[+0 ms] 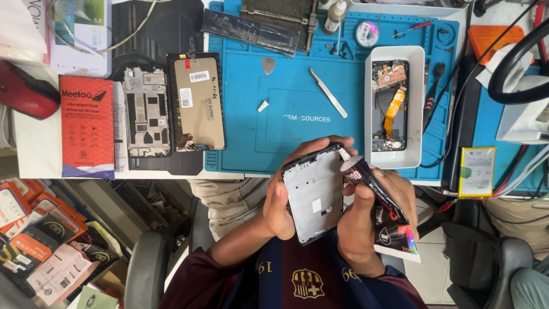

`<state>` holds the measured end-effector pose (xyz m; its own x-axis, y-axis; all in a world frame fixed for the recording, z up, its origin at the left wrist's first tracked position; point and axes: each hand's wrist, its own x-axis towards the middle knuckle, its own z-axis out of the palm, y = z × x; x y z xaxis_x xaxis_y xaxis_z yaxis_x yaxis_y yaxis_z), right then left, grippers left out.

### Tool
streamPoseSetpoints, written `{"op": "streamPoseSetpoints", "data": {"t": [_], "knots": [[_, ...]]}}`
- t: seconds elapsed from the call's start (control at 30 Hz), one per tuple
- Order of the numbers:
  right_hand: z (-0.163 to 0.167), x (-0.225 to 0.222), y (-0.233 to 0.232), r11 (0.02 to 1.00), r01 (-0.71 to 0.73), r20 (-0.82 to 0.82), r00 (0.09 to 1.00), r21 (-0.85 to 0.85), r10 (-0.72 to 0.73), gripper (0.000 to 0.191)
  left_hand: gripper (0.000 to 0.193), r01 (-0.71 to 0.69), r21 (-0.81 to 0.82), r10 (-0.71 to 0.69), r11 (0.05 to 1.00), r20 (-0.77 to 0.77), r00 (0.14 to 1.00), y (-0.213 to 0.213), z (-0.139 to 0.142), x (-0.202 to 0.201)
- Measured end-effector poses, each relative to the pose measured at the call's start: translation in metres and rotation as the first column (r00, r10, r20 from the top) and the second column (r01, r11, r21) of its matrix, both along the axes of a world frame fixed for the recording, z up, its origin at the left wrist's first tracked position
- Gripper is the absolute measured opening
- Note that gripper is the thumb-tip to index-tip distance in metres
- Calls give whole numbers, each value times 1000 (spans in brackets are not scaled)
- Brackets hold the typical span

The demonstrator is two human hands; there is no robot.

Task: The person sits at a repair bench and handles a disassembled smartphone, peeling protective film from a replacement screen and fitting it to the frame. They then cut tape with scissors and squeeze adhesive from a tube around the inside of the phone housing.

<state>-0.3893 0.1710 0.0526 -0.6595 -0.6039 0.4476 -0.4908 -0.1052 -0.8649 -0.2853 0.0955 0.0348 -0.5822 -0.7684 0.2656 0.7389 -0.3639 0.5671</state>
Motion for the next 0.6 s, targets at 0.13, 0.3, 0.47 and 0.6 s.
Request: {"op": "streamPoseSetpoints", "data": {"t": [0.13, 0.3, 0.47, 0.6], "knots": [[0, 2, -1, 1000, -8, 61, 998, -23, 10, 36, 64, -1, 3, 1, 1000, 0, 1000, 0, -1, 0], [0, 2, -3, 999, -8, 74, 997, -48, 11, 37, 65, -3, -3, 3, 1000, 20, 1000, 0, -1, -1], [0, 1, -2, 1000, 19, 38, 999, -18, -18, 37, 64, -3, -7, 3, 1000, 12, 1000, 0, -2, -2], [0, 1, -2, 1000, -4, 56, 998, -25, 5, 36, 66, 15, 2, -15, 1000, 26, 1000, 0, -1, 0]]}}
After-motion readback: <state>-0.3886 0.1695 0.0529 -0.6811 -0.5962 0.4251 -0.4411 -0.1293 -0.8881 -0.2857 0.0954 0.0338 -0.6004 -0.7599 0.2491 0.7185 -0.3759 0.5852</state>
